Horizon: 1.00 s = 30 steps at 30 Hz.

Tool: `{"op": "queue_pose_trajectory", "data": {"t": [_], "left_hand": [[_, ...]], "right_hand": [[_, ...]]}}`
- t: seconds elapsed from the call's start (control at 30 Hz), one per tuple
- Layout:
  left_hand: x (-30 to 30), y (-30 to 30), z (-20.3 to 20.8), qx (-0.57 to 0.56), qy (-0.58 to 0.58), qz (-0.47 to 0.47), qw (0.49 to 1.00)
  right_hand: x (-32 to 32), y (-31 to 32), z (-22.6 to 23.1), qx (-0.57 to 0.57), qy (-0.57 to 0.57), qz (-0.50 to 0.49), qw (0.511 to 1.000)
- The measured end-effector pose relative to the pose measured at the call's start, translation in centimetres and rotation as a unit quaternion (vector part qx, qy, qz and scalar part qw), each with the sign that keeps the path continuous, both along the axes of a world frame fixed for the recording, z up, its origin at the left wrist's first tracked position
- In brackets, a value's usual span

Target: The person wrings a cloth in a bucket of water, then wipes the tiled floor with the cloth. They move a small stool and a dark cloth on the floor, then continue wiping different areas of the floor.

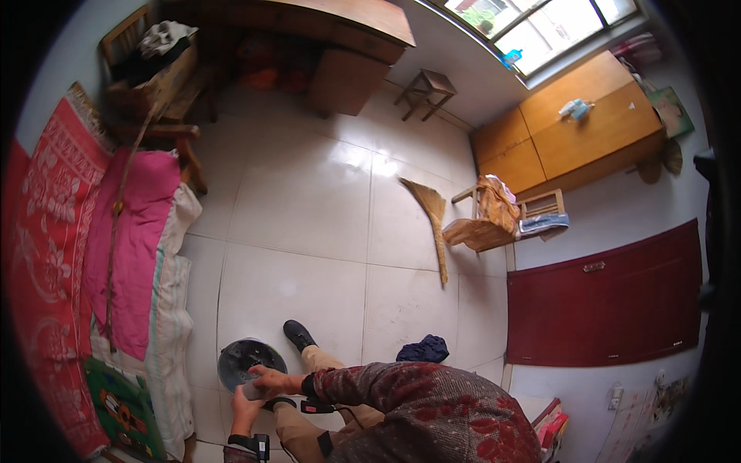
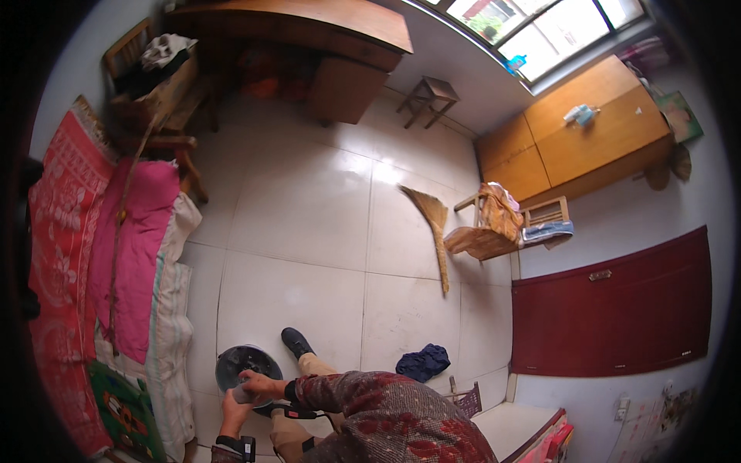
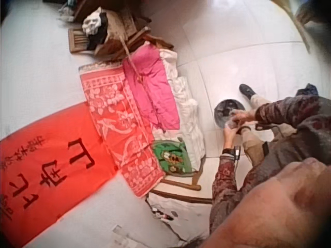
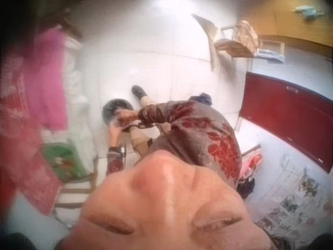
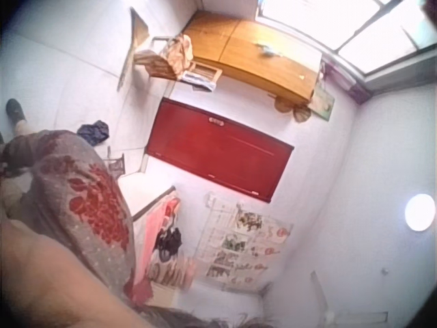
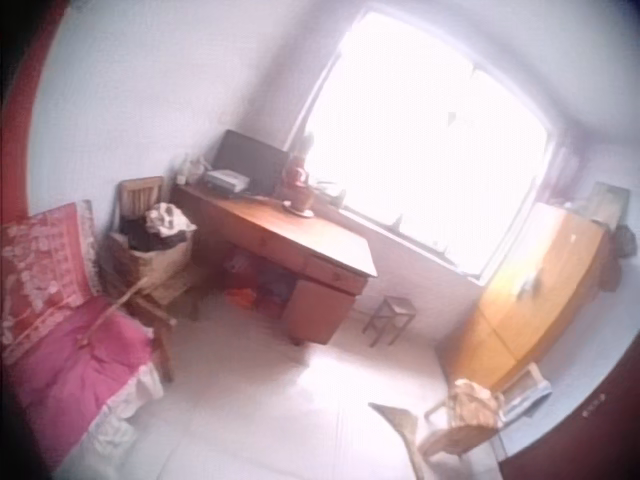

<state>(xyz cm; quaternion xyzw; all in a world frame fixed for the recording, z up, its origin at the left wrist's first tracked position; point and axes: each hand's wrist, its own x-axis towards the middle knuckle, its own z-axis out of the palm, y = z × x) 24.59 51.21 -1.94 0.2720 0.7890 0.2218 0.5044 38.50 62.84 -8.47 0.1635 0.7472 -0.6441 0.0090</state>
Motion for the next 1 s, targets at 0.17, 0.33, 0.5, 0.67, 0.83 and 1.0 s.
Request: {"op": "queue_pose_trajectory", "data": {"t": [0.17,0.33,0.5,0.67,0.83,1.0], "left_hand": [[0.6,-1.6,1.7,-0.018,-0.445,0.377,0.812],[1.1,-2.2,5.3,-0.101,-0.636,0.323,0.693],[-0.2,-3.3,8.2,-0.068,-0.584,0.223,0.777],[-0.9,-5.2,7.9,-0.020,-0.297,-0.013,0.955],[-0.4,-6.4,7.5,-0.088,-0.142,0.009,0.986],[-0.4,-7.4,8.3,-0.035,0.071,-0.117,0.990]], "right_hand": [[1.0,1.9,7.6,0.193,0.091,0.070,0.975],[-0.1,4.2,12.9,0.346,0.254,0.179,0.885],[-2.2,2.1,15.0,0.341,0.210,0.185,0.897],[-2.9,-1.6,15.6,0.381,0.055,0.213,0.898],[-3.8,-4.7,16.4,0.381,0.000,0.159,0.911],[-4.8,-6.4,17.1,0.361,-0.075,0.149,0.917]]}}
